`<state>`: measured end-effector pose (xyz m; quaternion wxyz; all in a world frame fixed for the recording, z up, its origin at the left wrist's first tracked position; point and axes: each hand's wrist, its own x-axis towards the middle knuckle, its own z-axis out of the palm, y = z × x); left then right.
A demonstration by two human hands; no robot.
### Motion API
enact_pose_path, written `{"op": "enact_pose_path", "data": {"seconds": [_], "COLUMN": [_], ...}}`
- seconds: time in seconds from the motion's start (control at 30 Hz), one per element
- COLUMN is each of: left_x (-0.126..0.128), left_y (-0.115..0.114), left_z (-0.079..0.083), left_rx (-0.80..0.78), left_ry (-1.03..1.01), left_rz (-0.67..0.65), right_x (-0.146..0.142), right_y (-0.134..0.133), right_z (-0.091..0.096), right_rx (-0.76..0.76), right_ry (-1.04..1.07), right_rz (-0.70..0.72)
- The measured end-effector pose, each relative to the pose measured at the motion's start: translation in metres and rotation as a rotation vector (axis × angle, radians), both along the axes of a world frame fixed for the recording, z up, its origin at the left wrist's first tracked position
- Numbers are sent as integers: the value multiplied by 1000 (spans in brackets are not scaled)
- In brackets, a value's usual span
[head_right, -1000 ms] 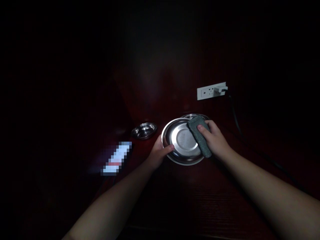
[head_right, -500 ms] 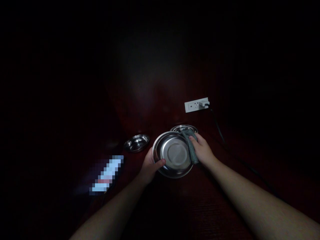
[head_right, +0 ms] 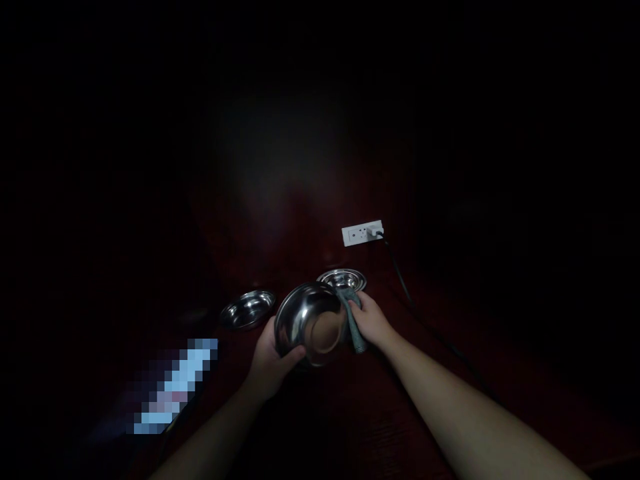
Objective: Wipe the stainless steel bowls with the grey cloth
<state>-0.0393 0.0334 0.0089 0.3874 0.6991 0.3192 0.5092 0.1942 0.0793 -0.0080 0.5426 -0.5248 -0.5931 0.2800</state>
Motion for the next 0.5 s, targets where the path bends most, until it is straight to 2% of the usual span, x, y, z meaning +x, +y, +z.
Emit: {"op": "enact_pose_path", "data": {"seconds": [0.13,0.37,0.5], "left_x": [-1,0,0], "left_y": [-1,8,16], "left_z": [-1,-3,-5], "left_rx": [28,167,261], "left_ry": [240,523,673], "left_rz": [79,-11,10], "right_x": [8,30,38], "right_y": [2,10,10], "right_z": [1,1,2], "right_rx": [-118,-370,-444], "right_ry": [-224,-428,-468], "right_rz": [-68,-126,-154]}}
